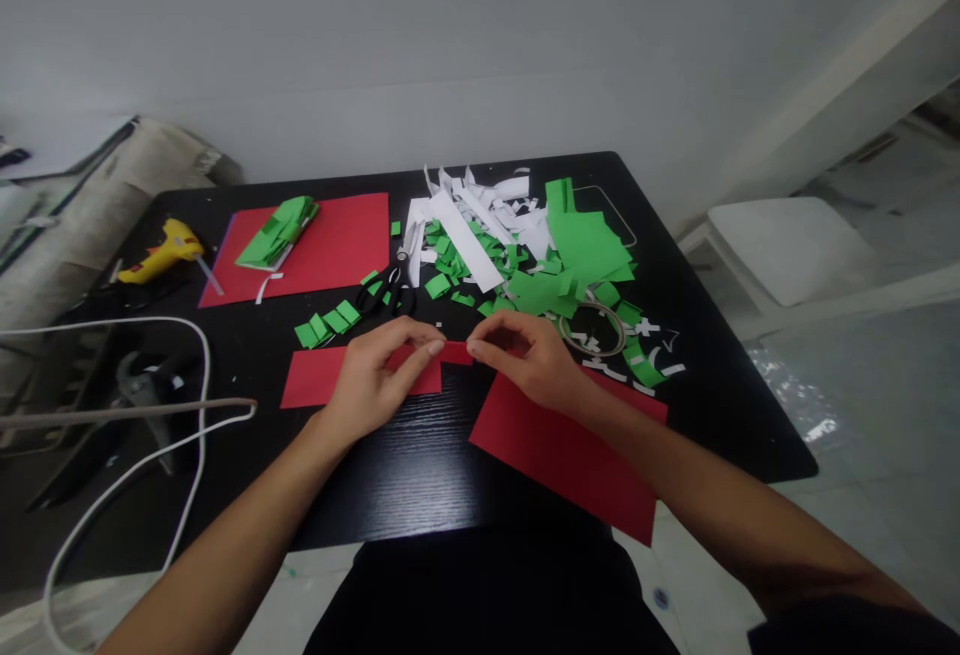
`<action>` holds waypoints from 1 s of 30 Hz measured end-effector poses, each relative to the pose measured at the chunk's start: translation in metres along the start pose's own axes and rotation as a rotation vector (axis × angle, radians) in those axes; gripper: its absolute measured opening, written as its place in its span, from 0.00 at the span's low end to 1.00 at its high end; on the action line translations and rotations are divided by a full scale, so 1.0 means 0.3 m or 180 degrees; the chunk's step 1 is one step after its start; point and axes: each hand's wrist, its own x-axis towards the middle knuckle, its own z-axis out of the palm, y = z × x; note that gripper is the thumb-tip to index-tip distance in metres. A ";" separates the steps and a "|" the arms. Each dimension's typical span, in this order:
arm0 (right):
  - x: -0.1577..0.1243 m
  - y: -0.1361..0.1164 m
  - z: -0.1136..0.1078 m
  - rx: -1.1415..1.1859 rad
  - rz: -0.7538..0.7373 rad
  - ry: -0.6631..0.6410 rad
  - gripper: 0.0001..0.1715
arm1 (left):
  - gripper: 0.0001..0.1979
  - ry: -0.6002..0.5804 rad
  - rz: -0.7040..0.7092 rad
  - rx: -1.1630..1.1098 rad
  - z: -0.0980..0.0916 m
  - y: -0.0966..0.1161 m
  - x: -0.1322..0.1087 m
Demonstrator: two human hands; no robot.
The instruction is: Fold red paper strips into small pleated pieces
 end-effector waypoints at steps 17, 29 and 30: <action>0.019 0.031 0.000 0.1355 0.1080 -0.0118 0.25 | 0.09 -0.0078 -0.0500 -0.0625 0.033 -0.004 -0.001; 0.022 0.026 -0.003 0.1041 0.0780 -0.0006 0.17 | 0.12 0.0185 -0.1143 -0.1566 0.037 -0.010 0.020; 0.023 0.026 -0.003 0.1073 0.0775 0.0033 0.17 | 0.12 0.0246 -0.1149 -0.1559 0.034 -0.011 0.021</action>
